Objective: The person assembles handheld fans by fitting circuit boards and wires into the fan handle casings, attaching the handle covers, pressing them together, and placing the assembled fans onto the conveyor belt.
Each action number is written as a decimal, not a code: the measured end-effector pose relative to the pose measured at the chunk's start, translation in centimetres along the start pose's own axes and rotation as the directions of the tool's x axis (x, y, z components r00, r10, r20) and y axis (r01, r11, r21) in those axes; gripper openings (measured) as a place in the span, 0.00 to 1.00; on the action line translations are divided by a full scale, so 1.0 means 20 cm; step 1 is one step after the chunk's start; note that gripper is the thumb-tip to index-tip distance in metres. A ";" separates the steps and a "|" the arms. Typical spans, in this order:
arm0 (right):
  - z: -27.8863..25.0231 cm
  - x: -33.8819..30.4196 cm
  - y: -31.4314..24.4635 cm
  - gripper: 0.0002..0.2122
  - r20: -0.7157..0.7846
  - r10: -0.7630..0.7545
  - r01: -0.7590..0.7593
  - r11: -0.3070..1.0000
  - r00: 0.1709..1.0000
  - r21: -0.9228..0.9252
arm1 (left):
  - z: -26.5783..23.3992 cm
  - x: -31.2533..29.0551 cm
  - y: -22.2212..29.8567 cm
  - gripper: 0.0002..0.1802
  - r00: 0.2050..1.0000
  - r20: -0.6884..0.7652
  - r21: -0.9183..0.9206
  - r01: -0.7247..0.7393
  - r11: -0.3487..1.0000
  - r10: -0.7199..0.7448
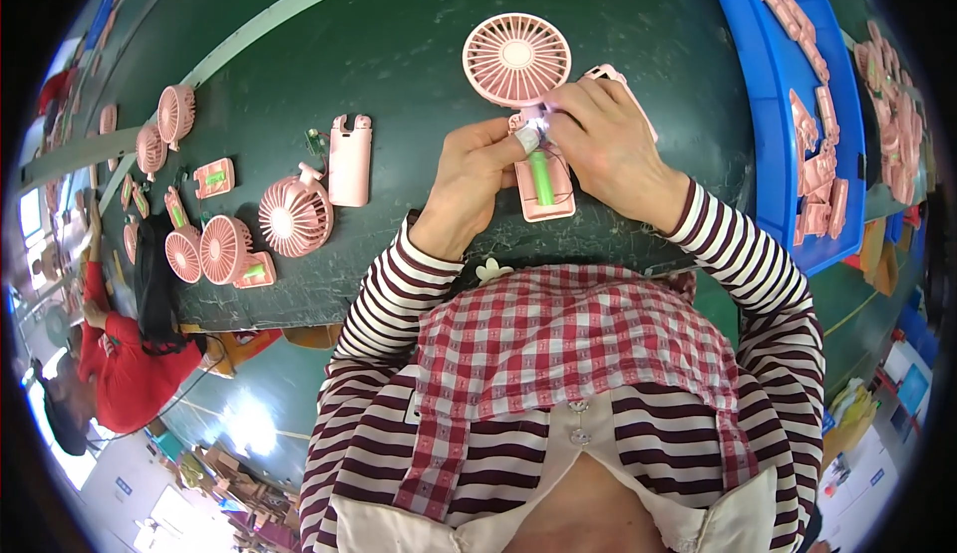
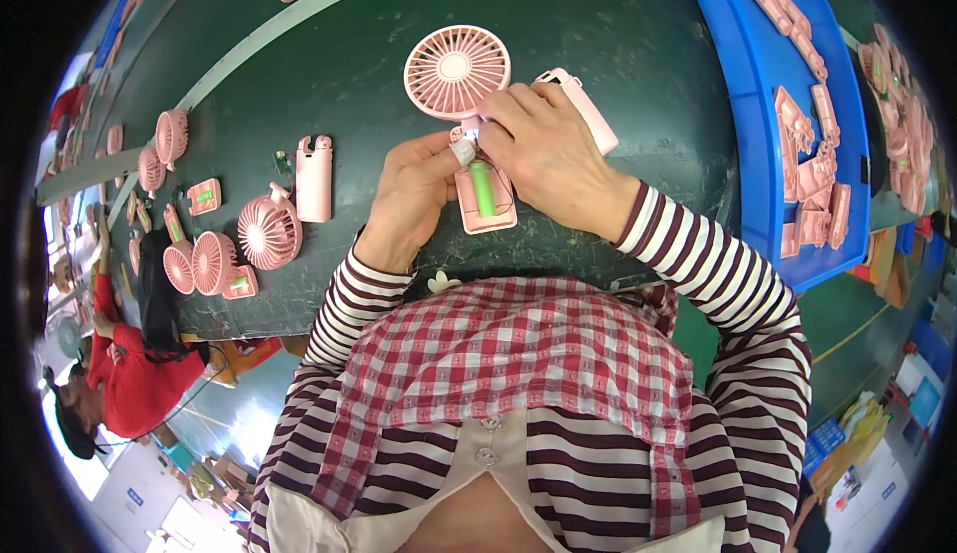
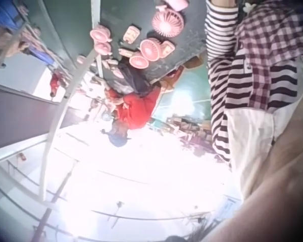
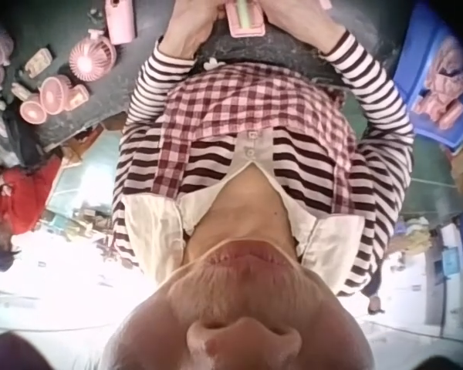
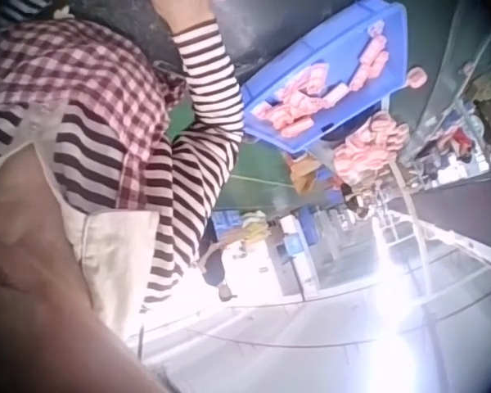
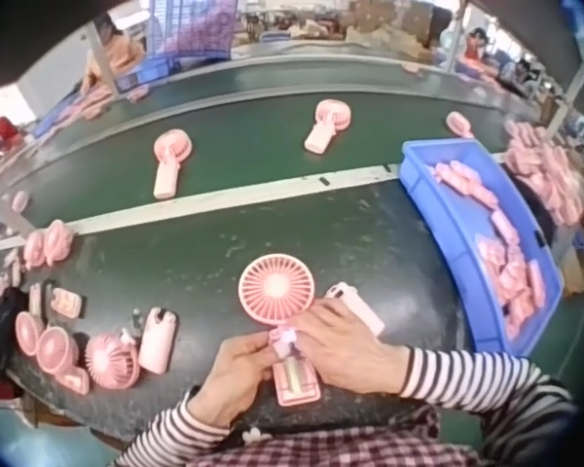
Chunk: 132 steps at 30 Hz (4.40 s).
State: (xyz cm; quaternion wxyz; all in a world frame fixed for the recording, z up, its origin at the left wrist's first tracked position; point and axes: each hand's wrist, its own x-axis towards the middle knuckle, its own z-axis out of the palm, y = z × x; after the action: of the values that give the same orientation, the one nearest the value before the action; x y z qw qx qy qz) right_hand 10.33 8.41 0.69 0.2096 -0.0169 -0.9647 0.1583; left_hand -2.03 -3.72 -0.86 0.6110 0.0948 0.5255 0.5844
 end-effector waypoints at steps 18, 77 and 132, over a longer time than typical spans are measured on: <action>0.02 -0.03 0.00 0.06 -0.002 0.027 -0.027 0.998 1.000 -0.060 | 0.01 -0.01 -0.03 0.13 1.000 -0.009 0.019 -0.029 0.999 0.029; 0.07 -0.02 0.03 0.07 0.054 0.084 -0.083 0.996 0.995 -0.028 | 0.05 0.02 -0.08 0.12 0.979 -0.138 -0.032 -0.153 0.988 0.147; -0.07 -0.23 -0.02 0.20 -0.046 0.541 -0.528 0.795 0.840 -0.300 | 0.01 0.03 -0.01 0.13 0.992 -0.123 -0.150 -0.020 0.989 0.002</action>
State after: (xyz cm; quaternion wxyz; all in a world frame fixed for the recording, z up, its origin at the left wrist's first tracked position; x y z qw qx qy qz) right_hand 15.12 8.08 0.24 0.1309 -0.3166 -0.9374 0.0627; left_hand -1.85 -3.21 -1.28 0.5799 0.0153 0.5157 0.6305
